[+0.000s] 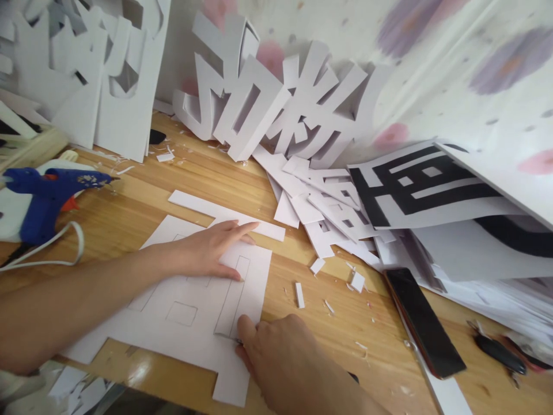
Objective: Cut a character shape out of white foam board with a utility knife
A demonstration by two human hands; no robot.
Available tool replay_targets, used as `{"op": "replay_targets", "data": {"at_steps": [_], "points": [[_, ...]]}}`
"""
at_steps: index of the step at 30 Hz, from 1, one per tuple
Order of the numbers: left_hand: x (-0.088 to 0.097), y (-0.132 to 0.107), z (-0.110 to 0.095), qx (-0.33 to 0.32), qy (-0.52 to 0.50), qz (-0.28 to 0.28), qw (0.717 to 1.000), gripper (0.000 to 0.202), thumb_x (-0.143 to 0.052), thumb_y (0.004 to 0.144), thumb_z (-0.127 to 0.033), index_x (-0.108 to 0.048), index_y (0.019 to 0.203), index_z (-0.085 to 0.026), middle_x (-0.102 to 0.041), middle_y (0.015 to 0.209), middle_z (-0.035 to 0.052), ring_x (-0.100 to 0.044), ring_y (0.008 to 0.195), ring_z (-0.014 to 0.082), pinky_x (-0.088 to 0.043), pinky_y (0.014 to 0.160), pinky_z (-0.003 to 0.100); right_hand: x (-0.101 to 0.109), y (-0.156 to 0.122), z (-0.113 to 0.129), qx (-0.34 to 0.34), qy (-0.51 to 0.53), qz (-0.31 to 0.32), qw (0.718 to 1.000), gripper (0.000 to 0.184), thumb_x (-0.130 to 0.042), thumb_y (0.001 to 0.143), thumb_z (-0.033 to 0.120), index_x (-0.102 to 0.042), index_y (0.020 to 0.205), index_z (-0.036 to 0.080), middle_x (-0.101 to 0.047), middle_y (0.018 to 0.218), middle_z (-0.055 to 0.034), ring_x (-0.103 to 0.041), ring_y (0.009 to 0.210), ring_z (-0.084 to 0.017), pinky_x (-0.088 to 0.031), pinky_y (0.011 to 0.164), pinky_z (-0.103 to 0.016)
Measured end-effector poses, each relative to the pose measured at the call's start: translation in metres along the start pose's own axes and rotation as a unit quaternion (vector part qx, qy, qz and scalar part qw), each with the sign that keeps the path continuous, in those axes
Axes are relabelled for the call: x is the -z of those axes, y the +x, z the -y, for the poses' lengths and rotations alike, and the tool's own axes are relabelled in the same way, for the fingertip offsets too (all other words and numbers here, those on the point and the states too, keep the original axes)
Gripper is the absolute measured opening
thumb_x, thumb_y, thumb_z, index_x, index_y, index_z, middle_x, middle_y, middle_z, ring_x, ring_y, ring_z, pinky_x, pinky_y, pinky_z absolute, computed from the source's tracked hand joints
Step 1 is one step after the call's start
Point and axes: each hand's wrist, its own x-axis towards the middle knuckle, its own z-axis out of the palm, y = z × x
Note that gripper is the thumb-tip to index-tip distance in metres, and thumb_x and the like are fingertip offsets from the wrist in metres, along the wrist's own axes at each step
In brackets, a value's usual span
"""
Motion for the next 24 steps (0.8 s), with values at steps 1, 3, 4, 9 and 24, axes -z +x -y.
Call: {"op": "replay_targets", "data": {"at_steps": [1, 3, 4, 9, 24], "points": [[0.000, 0.000, 0.000, -0.002, 0.003, -0.001, 1.000, 0.096, -0.069, 0.072, -0.042, -0.007, 0.142, -0.020, -0.052, 0.124, 0.0078, -0.035, 0.118, 0.0259, -0.026, 0.098, 0.038, 0.000, 0.000, 0.000, 0.001, 0.000, 0.001, 1.000, 0.012, -0.041, 0.085, 0.028, -0.050, 0.082, 0.022, -0.061, 0.056, 0.0001, -0.053, 0.037, -0.017, -0.017, 0.035, -0.029], [-0.001, 0.000, 0.001, -0.005, 0.005, -0.002, 1.000, 0.096, -0.069, 0.072, -0.042, -0.006, 0.142, -0.020, -0.053, 0.123, 0.0077, -0.035, 0.117, 0.0259, -0.027, 0.097, 0.038, 0.000, 0.000, -0.001, 0.004, 0.000, 0.004, 1.000, 0.011, -0.042, 0.085, 0.028, -0.049, 0.081, 0.021, -0.060, 0.055, 0.0002, -0.051, 0.035, -0.016, -0.018, 0.036, -0.028], [-0.001, 0.000, 0.001, -0.005, 0.005, -0.002, 1.000, 0.097, -0.069, 0.072, -0.043, -0.006, 0.142, -0.020, -0.053, 0.123, 0.0077, -0.035, 0.117, 0.0259, -0.027, 0.097, 0.038, 0.000, 0.000, -0.001, 0.005, 0.001, 0.005, 1.000, 0.010, -0.043, 0.084, 0.028, -0.049, 0.081, 0.021, -0.060, 0.055, 0.0002, -0.051, 0.035, -0.016, -0.018, 0.036, -0.028], [-0.002, -0.001, 0.002, -0.007, 0.006, -0.002, 1.000, 0.096, -0.068, 0.072, -0.043, -0.006, 0.142, -0.020, -0.053, 0.123, 0.0074, -0.033, 0.119, 0.0258, -0.026, 0.097, 0.038, -0.001, 0.002, 0.000, 0.008, 0.003, 0.006, 1.000, 0.012, -0.041, 0.085, 0.028, -0.049, 0.082, 0.021, -0.060, 0.055, 0.0001, -0.052, 0.036, -0.016, -0.018, 0.036, -0.028], [0.000, -0.002, -0.008, 0.005, 0.063, 0.002, 0.998, 0.093, -0.067, 0.074, -0.042, -0.006, 0.141, -0.019, -0.054, 0.123, 0.0060, -0.037, 0.120, 0.0257, -0.023, 0.102, 0.040, -0.013, -0.001, 0.001, 0.022, -0.019, -0.021, 0.999, 0.007, -0.048, 0.077, 0.018, -0.042, 0.077, 0.023, -0.058, 0.057, 0.0018, -0.050, 0.037, -0.015, -0.012, 0.036, -0.029]]}}
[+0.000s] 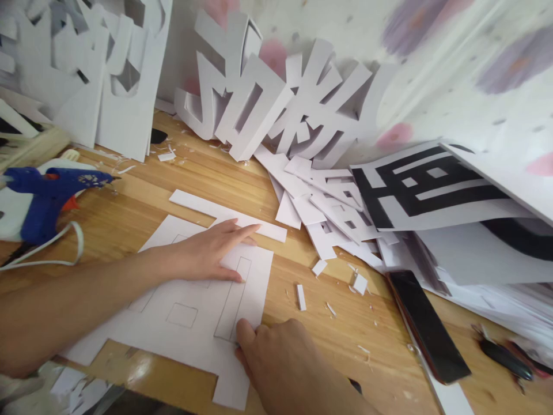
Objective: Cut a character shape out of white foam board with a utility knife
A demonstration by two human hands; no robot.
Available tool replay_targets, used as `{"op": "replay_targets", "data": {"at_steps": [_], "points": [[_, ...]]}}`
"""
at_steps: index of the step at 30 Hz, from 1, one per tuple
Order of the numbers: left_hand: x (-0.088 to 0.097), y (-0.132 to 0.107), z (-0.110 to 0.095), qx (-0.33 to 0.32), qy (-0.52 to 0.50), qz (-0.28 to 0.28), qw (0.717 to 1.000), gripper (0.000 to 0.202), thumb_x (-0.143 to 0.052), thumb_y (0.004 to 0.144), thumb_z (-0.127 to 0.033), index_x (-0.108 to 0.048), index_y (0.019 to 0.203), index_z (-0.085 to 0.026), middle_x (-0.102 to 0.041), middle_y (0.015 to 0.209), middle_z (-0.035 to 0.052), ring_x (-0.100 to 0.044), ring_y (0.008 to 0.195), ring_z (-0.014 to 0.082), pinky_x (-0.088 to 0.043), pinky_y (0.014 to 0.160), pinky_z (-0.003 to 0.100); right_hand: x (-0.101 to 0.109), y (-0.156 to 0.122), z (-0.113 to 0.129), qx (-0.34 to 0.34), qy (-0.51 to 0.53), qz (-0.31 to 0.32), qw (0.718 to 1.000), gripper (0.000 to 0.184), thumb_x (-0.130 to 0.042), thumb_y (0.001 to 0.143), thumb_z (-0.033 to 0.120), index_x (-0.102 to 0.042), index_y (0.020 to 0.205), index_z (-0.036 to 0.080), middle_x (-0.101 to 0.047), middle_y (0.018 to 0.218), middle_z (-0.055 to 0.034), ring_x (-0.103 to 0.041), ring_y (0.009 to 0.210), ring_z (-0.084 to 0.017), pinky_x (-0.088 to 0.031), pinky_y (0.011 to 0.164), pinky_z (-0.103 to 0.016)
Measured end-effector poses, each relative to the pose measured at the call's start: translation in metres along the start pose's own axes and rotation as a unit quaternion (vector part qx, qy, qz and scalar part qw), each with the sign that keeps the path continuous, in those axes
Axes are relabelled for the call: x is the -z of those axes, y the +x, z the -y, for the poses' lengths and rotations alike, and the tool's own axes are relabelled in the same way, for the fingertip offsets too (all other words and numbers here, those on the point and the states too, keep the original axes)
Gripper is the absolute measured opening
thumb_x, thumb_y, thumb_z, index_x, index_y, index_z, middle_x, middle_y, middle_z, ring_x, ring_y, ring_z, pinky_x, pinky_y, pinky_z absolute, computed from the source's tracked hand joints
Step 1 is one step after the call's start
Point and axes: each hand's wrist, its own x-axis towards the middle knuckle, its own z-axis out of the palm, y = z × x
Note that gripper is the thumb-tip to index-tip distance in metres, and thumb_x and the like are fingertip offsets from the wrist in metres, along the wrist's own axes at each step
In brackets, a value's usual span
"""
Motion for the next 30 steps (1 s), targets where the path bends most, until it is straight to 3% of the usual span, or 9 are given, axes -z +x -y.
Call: {"op": "replay_targets", "data": {"at_steps": [4, 9, 16, 21, 30], "points": [[-0.009, -0.006, -0.012, 0.000, 0.091, -0.013, 0.996, 0.079, -0.057, 0.084, -0.037, -0.006, 0.139, -0.013, -0.048, 0.130, 0.0110, -0.037, 0.122, 0.0224, -0.004, 0.108, 0.044, -0.010, 0.000, 0.003, -0.018, -0.010, -0.044, 0.999, 0.014, -0.049, 0.074, 0.017, -0.037, 0.074, 0.025, -0.054, 0.050, 0.0047, -0.047, 0.034, -0.016, -0.006, 0.036, -0.032], [-0.022, -0.012, -0.017, -0.011, 0.141, -0.010, 0.990, 0.081, -0.043, 0.085, -0.057, -0.010, 0.138, -0.005, -0.033, 0.141, 0.0176, -0.023, 0.132, 0.0246, 0.002, 0.108, 0.044, -0.003, 0.001, 0.006, -0.027, -0.024, -0.027, 0.999, 0.024, -0.049, 0.063, 0.009, -0.037, 0.076, 0.025, -0.054, 0.050, 0.0055, -0.047, 0.032, -0.016, -0.005, 0.035, -0.032], [-0.019, -0.010, -0.017, -0.001, 0.153, 0.015, 0.988, 0.083, -0.045, 0.083, -0.058, -0.013, 0.138, -0.005, -0.031, 0.142, 0.0163, -0.023, 0.132, 0.0244, 0.002, 0.108, 0.043, 0.000, 0.003, 0.009, -0.021, -0.013, 0.011, 1.000, 0.022, -0.052, 0.067, 0.011, -0.038, 0.079, 0.024, -0.055, 0.050, 0.0032, -0.049, 0.035, -0.016, -0.007, 0.035, -0.031], [-0.018, -0.010, -0.017, 0.005, 0.148, 0.023, 0.989, 0.084, -0.047, 0.082, -0.058, -0.015, 0.137, -0.003, -0.033, 0.141, 0.0171, -0.023, 0.132, 0.0249, 0.002, 0.109, 0.044, 0.008, 0.004, 0.006, -0.011, 0.019, 0.056, 0.998, 0.018, -0.055, 0.070, 0.015, -0.043, 0.080, 0.023, -0.057, 0.056, 0.0023, -0.051, 0.040, -0.015, -0.017, 0.037, -0.028], [-0.017, -0.009, -0.015, 0.000, 0.135, 0.022, 0.991, 0.083, -0.049, 0.081, -0.058, -0.019, 0.136, -0.004, -0.036, 0.138, 0.0176, -0.025, 0.131, 0.0248, 0.000, 0.109, 0.044, 0.007, 0.005, 0.003, -0.022, 0.028, 0.078, 0.996, 0.014, -0.055, 0.072, 0.017, -0.046, 0.080, 0.023, -0.055, 0.055, 0.0021, -0.047, 0.037, -0.014, -0.021, 0.039, -0.028]]}}
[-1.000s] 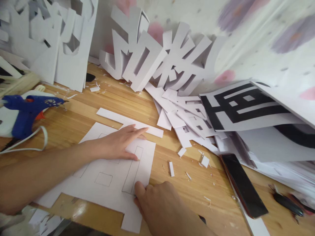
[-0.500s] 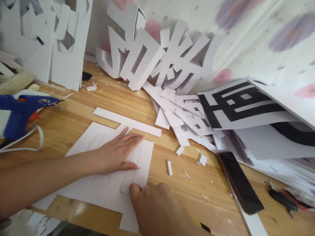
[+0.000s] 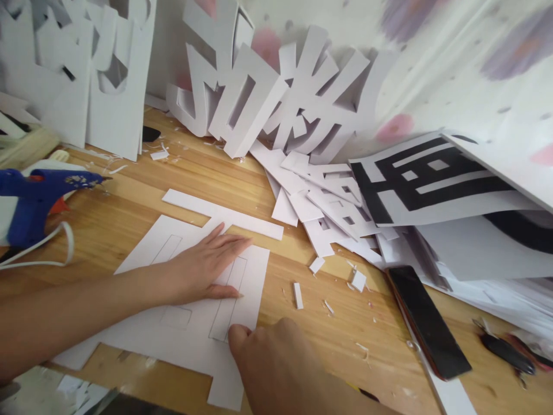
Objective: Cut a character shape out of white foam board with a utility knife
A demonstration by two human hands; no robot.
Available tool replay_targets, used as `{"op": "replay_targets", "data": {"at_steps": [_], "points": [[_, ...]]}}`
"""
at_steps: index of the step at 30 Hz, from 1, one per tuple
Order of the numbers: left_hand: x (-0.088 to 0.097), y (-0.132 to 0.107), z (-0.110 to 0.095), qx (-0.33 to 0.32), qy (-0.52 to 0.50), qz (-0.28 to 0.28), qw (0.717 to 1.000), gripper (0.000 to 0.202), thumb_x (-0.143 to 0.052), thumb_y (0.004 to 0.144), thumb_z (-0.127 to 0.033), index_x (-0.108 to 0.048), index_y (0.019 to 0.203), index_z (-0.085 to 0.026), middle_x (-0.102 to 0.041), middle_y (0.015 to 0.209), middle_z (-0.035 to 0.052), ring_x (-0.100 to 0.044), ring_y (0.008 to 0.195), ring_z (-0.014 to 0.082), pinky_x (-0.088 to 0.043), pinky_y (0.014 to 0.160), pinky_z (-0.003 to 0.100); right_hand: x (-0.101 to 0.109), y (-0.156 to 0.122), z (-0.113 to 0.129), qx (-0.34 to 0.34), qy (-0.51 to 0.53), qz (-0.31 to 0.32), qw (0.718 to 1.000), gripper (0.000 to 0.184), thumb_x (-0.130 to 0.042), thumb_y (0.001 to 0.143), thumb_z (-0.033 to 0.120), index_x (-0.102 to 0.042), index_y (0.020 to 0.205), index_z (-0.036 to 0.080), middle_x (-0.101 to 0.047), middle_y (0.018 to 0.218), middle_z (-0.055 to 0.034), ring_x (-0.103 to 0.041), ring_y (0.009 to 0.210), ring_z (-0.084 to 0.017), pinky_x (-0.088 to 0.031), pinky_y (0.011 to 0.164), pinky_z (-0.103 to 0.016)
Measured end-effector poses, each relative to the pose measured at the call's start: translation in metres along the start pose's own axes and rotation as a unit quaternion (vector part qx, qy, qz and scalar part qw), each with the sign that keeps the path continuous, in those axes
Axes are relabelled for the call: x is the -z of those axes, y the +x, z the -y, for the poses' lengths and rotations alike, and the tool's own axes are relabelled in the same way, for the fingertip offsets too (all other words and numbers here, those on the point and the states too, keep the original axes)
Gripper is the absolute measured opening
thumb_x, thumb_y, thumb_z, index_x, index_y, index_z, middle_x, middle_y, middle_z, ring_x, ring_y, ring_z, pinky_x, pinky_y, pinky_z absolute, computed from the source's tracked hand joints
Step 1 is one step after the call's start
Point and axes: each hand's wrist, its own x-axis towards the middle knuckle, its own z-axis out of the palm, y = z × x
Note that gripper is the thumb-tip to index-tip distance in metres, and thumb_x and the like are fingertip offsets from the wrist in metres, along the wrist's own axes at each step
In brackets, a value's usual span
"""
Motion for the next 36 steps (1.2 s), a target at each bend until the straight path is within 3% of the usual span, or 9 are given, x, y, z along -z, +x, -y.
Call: {"op": "replay_targets", "data": {"at_steps": [13, 25, 31, 36], "points": [[0.006, 0.000, -0.002, 0.015, -0.014, 0.020, 1.000, 0.084, -0.051, 0.080, -0.058, -0.017, 0.136, -0.005, -0.037, 0.138, 0.0159, -0.023, 0.132, 0.0224, 0.000, 0.110, 0.042, -0.004, 0.003, -0.003, 0.013, -0.003, 0.030, 0.999, 0.013, -0.057, 0.073, 0.022, -0.047, 0.082, 0.022, -0.054, 0.051, 0.0030, -0.046, 0.036, -0.012, -0.021, 0.039, -0.026], [0.005, 0.001, -0.003, 0.013, -0.014, 0.009, 1.000, 0.082, -0.053, 0.079, -0.056, -0.019, 0.136, -0.008, -0.038, 0.137, 0.0170, -0.025, 0.131, 0.0251, -0.002, 0.109, 0.045, 0.000, 0.002, 0.001, 0.004, -0.021, 0.018, 1.000, 0.015, -0.060, 0.070, 0.018, -0.048, 0.079, 0.022, -0.052, 0.052, 0.0030, -0.047, 0.036, -0.013, -0.018, 0.037, -0.027], [0.004, 0.001, -0.003, 0.013, -0.026, -0.001, 1.000, 0.083, -0.054, 0.078, -0.056, -0.021, 0.136, -0.006, -0.040, 0.136, 0.0178, -0.027, 0.131, 0.0251, -0.002, 0.109, 0.043, 0.001, -0.006, -0.006, 0.052, -0.051, -0.007, 0.997, 0.017, -0.061, 0.070, 0.021, -0.046, 0.076, 0.022, -0.053, 0.059, 0.0020, -0.047, 0.040, -0.013, -0.017, 0.040, -0.029], [0.004, 0.001, -0.001, 0.014, -0.022, -0.003, 1.000, 0.084, -0.052, 0.078, -0.059, -0.021, 0.135, -0.005, -0.041, 0.135, 0.0182, -0.028, 0.130, 0.0246, -0.003, 0.109, 0.043, 0.001, -0.016, -0.019, 0.079, -0.080, -0.087, 0.990, 0.009, -0.048, 0.084, 0.029, -0.041, 0.082, 0.024, -0.051, 0.058, 0.0050, -0.045, 0.039, -0.015, -0.010, 0.041, -0.033]]}}
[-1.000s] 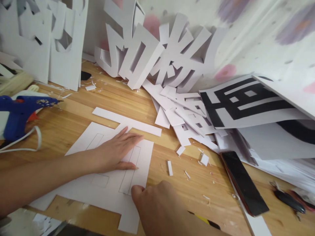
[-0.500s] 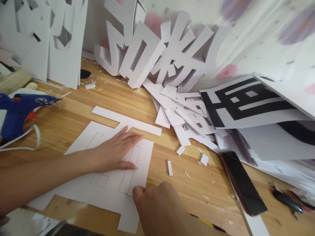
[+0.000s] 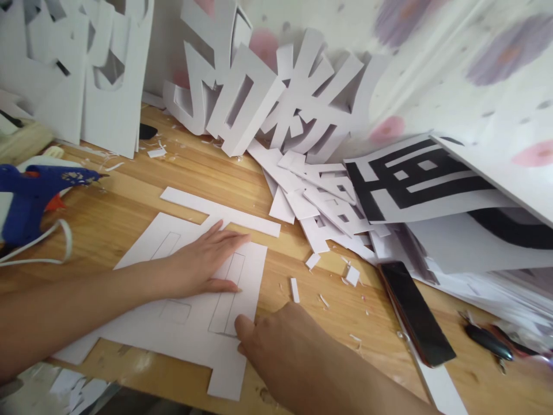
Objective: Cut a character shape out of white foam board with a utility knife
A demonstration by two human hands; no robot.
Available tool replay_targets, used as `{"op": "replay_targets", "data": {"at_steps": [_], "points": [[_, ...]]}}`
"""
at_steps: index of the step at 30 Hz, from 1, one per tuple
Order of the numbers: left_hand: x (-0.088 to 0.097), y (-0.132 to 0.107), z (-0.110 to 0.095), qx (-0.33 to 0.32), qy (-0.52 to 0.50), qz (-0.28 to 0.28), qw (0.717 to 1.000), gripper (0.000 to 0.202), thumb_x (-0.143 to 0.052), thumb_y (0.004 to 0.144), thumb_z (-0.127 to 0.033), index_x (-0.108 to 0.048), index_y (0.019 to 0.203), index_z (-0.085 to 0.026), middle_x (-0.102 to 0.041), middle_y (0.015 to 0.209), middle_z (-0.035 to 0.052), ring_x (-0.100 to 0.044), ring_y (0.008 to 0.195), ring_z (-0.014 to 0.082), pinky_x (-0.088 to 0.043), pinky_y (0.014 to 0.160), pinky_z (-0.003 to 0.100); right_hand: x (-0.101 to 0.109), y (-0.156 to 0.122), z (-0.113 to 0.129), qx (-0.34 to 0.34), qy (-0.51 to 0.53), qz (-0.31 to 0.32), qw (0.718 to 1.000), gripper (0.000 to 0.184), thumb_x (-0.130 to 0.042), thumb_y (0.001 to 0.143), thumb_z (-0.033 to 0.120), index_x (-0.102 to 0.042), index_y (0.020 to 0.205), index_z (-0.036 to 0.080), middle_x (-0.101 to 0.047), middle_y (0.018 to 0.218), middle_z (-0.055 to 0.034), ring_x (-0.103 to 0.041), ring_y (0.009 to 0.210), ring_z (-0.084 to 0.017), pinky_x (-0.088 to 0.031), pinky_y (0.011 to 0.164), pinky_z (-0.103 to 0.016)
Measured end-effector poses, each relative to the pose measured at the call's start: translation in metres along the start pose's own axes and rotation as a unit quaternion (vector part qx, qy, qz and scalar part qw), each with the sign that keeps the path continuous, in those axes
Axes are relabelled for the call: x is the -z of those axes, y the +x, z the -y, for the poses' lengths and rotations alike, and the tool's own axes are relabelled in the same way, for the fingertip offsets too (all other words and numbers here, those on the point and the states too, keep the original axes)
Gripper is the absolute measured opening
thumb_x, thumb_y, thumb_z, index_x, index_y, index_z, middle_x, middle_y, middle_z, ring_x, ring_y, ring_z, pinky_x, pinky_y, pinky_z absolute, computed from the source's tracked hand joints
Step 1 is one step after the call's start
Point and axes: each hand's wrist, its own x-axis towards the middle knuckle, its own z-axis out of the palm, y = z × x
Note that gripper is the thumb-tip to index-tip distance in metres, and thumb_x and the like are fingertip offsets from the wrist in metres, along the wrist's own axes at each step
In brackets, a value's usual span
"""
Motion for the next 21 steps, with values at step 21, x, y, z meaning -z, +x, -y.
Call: {"op": "replay_targets", "data": {"at_steps": [21], "points": [[0.001, -0.001, 0.001, -0.004, -0.005, -0.006, 1.000, 0.082, -0.052, 0.079, -0.058, -0.021, 0.135, -0.007, -0.041, 0.135, 0.0171, -0.030, 0.129, 0.0234, -0.004, 0.110, 0.041, -0.010, 0.009, 0.012, -0.057, -0.045, -0.060, 0.996, 0.019, -0.052, 0.077, 0.031, -0.034, 0.079, 0.025, -0.047, 0.046, 0.0080, -0.042, 0.030, -0.016, -0.006, 0.038, -0.033]]}}
